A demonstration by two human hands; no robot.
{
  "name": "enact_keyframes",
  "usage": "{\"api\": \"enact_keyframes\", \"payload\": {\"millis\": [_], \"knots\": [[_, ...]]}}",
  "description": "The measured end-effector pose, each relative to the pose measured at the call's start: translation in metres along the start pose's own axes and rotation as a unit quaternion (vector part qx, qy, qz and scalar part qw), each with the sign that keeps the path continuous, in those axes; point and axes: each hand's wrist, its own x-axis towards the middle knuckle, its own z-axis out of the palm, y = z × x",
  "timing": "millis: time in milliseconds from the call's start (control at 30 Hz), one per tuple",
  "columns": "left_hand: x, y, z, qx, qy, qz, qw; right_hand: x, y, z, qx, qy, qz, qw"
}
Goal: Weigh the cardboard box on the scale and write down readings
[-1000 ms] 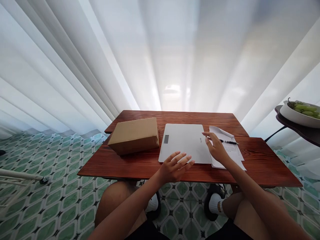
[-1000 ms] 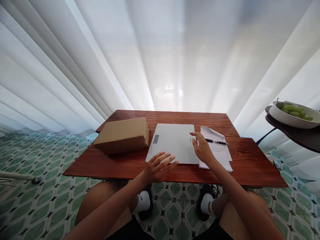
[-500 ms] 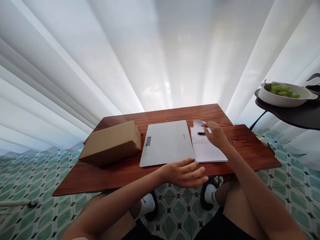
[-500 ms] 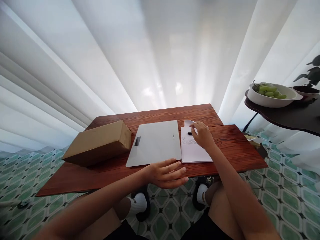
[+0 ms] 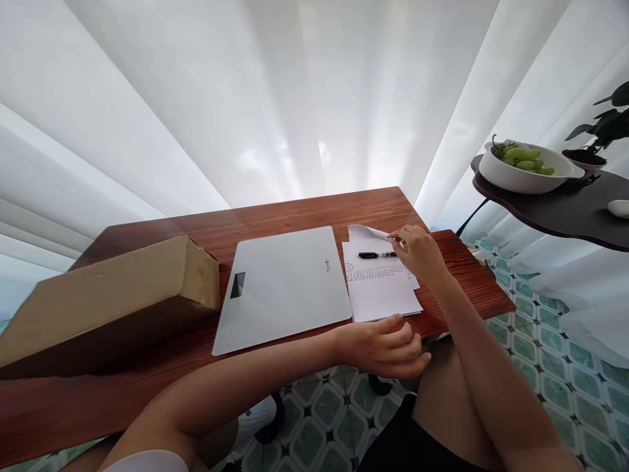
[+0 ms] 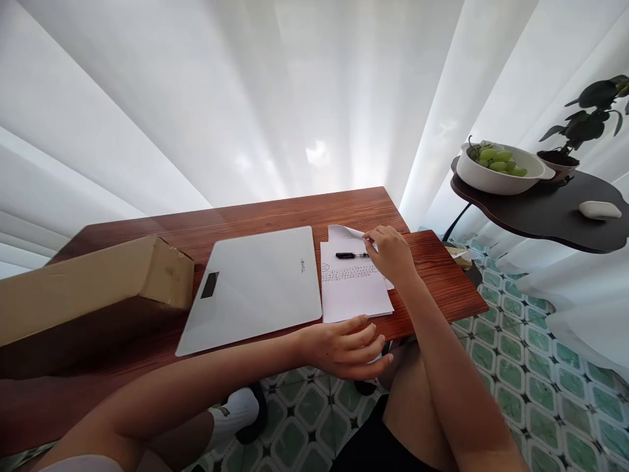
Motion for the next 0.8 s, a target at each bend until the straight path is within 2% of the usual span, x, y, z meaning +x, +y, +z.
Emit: {"api": "enact_keyframes", "payload": {"millis": [133, 433, 600, 800], "knots": [[-0.001, 0.006, 0.0, 0.007, -0.033, -0.052, 0.998, -0.003, 0.005, 0.0, -0.018, -0.034, 0.024, 0.999], [0.0, 0.011, -0.003, -0.027, -0.066, -0.104, 0.992, -0.01, 0.025, 0.01, -0.084, -0.129, 0.047, 0.987], [-0.004, 0.014, 0.003, -0.05, -0.081, -0.144, 0.985, -0.01, 0.032, 0.011, -0.069, -0.144, 0.055, 0.986], [-0.002, 0.014, 0.005, -0.061, -0.094, -0.17, 0.979, -0.009, 0.026, 0.009, -0.071, -0.142, 0.077, 0.984]]}}
